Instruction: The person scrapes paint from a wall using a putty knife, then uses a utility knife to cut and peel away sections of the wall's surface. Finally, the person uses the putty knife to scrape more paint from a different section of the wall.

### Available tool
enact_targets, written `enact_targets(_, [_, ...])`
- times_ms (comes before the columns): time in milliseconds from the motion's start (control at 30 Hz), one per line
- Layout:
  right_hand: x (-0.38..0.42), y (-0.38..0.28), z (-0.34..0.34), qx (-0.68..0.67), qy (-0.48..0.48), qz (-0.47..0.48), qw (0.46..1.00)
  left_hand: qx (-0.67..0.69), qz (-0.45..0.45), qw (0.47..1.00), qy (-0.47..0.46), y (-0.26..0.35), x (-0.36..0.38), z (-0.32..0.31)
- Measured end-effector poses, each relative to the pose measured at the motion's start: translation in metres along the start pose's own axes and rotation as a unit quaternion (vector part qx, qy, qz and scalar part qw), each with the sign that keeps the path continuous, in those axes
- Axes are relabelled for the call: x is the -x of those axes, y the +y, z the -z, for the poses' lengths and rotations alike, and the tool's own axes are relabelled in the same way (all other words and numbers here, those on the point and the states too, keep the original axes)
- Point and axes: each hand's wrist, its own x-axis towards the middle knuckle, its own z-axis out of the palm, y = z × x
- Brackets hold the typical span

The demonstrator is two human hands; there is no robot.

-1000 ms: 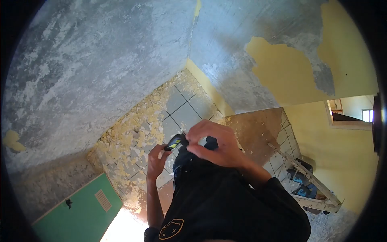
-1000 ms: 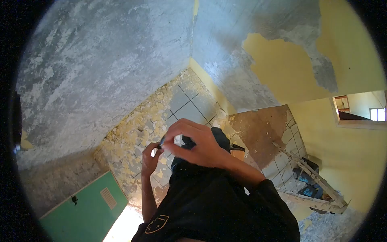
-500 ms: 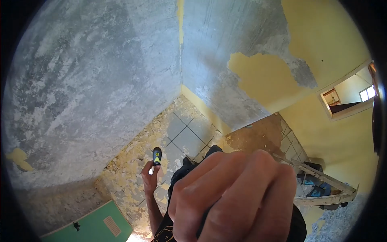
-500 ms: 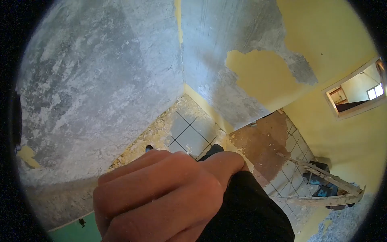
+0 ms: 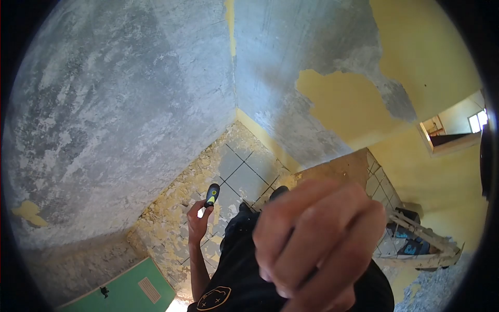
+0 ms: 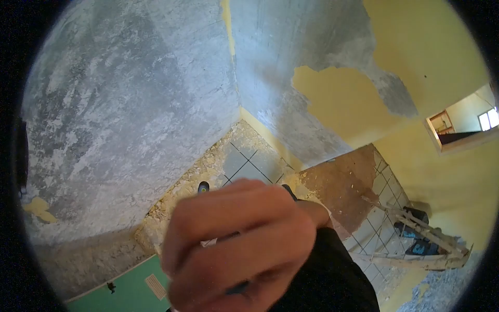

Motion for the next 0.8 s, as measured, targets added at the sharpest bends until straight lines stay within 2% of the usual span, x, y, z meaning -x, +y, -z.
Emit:
enact_targets(33, [-0.013, -0.014, 0.01, -0.091, -0.041, -0.065, 0.993, 0.01, 0.041, 0.999, 0.01, -0.01, -0.002, -0.007])
enact_targets(67, [-0.02, -0.02, 0.018, -0.182, -0.081, -0.131, 0.971, -0.002, 0.003, 1.0, -0.011, 0.005, -0.005, -0.006])
enact_targets(100, [-0.02, -0.018, 0.023, -0.189, -0.079, -0.136, 0.969, -0.006, -0.017, 1.0, -0.019, 0.012, -0.008, -0.011])
enact_targets(167, [-0.016, -0.019, 0.03, -0.026, -0.093, -0.046, 0.994, -0.007, -0.017, 0.999, -0.037, 0.021, -0.013, -0.021])
enact_targets(200, [-0.003, -0.07, -0.01, -0.057, 0.193, -0.287, 0.936, -0.007, -0.011, 0.999, -0.036, 0.019, -0.014, -0.028])
enact_targets(233, [-0.007, -0.054, -0.004, -0.06, 0.193, -0.292, 0.935, -0.008, -0.025, 0.999, -0.027, 0.015, -0.017, -0.037])
enact_targets(267, [-0.012, -0.021, 0.003, -0.048, 0.164, -0.125, 0.977, -0.01, -0.037, 0.999, -0.016, 0.014, -0.017, -0.045])
enact_targets(300, [-0.014, 0.0, 0.015, -0.037, 0.131, 0.047, 0.99, -0.03, -0.043, 0.999, -0.01, 0.032, -0.018, -0.05])
enact_targets(333, [-0.002, -0.001, 0.044, -0.129, 0.011, 0.009, 0.992, -0.031, -0.025, 0.999, -0.002, 0.043, -0.016, -0.057])
enact_targets(367, [-0.005, -0.021, 0.048, -0.139, 0.014, 0.006, 0.99, -0.033, -0.007, 0.999, 0.007, 0.05, -0.015, -0.063])
enact_targets(400, [-0.006, -0.051, 0.041, -0.181, 0.102, -0.137, 0.968, -0.031, -0.002, 0.999, 0.022, 0.049, -0.012, -0.071])
enact_targets(433, [-0.009, -0.067, 0.041, -0.216, 0.185, -0.278, 0.918, -0.028, 0.002, 0.999, 0.034, 0.046, -0.009, -0.08])
enact_targets(467, [-0.01, -0.063, 0.051, -0.222, 0.188, -0.283, 0.914, 0.003, 0.041, 0.998, 0.038, 0.046, -0.005, -0.089])
enact_targets(533, [-0.011, -0.043, 0.067, -0.294, 0.126, -0.146, 0.936, 0.007, 0.061, 0.997, 0.053, 0.049, 0.002, -0.105])
enact_targets(567, [-0.013, -0.033, 0.07, -0.298, 0.129, -0.153, 0.933, 0.012, 0.076, 0.995, 0.064, 0.051, 0.004, -0.113])
enact_targets(633, [-0.016, -0.012, 0.077, -0.382, 0.15, -0.033, 0.911, 0.014, 0.11, 0.992, 0.066, 0.061, 0.009, -0.123])
enact_targets(667, [-0.022, -0.005, 0.096, -0.386, 0.157, -0.046, 0.908, 0.018, 0.118, 0.99, 0.078, 0.063, 0.013, -0.128])
enact_targets(733, [-0.031, 0.014, 0.137, -0.396, -0.102, -0.142, 0.901, 0.013, 0.124, 0.985, 0.117, 0.06, 0.021, -0.137])
enact_targets(767, [-0.021, 0.022, 0.14, -0.406, -0.095, -0.153, 0.896, 0.015, 0.139, 0.982, 0.124, 0.053, 0.026, -0.143])
enact_targets(800, [-0.007, 0.032, 0.141, -0.389, -0.057, -0.112, 0.913, 0.025, 0.14, 0.975, 0.169, 0.045, 0.032, -0.15])
